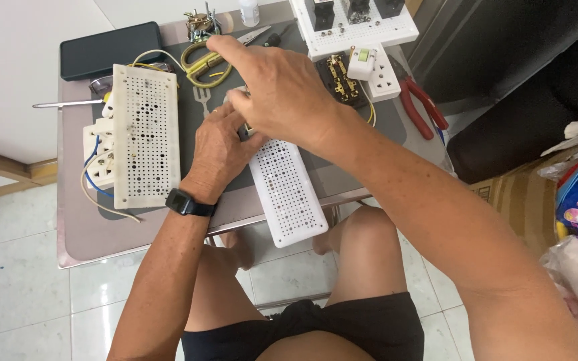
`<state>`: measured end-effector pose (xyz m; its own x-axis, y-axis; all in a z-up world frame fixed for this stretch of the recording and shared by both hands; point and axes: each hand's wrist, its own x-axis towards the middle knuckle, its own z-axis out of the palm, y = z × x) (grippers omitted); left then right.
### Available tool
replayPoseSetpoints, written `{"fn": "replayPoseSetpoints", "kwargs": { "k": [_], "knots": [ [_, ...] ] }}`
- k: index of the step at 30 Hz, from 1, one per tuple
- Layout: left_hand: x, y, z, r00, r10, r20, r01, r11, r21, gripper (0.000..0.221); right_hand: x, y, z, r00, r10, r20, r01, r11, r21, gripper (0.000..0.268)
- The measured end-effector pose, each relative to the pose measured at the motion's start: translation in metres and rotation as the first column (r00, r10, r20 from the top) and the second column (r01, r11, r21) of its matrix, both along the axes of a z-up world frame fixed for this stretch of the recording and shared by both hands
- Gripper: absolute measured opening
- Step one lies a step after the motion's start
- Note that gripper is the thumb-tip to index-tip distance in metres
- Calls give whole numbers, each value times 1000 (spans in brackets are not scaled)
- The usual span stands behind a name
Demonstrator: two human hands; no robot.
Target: Wiring an electrical component by connecting wires to terminals using a screwdriver on a repair bench.
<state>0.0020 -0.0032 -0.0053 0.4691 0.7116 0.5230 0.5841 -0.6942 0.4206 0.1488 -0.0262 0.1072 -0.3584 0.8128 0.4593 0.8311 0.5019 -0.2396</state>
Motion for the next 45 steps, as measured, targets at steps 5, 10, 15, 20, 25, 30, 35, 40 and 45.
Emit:
{"fn": "replayPoseSetpoints", "kwargs": {
  "k": [5,10,15,20,25,30,35,40,45],
  "knots": [
    [-2,2,-3,1000,0,-11,0,1000,-4,26,10,0,-4,986,114,-119,-106,992,74,47],
    [-2,-1,6,999,-45,-21,44,998,-52,32,26,-36,19,959,163,-233,-123,977,175,46],
    [0,-3,7,999,-44,16,44,998,-38,27,41,-61,3,899,43,-435,49,979,199,34],
    [2,-12,13,999,-43,24,43,999,-10,39,46,-60,-25,808,-78,-584,162,982,93,31],
    [6,-16,18,999,-44,24,41,993,112,35,45,-57,-37,766,-177,-618,249,968,32,30],
    [15,-16,27,984,-83,158,80,996,29,6,47,-56,-42,753,-134,-644,257,961,101,29],
    [14,-15,24,946,-9,324,87,970,-227,6,51,-78,-50,671,-68,-738,265,952,153,28],
    [24,-10,38,914,175,366,-72,957,-280,5,41,-124,-75,273,-139,-952,230,970,-75,33],
    [50,0,60,985,31,172,5,979,-204,12,54,-151,-111,-84,-328,-941,-36,945,-326,35]
  ]
}}
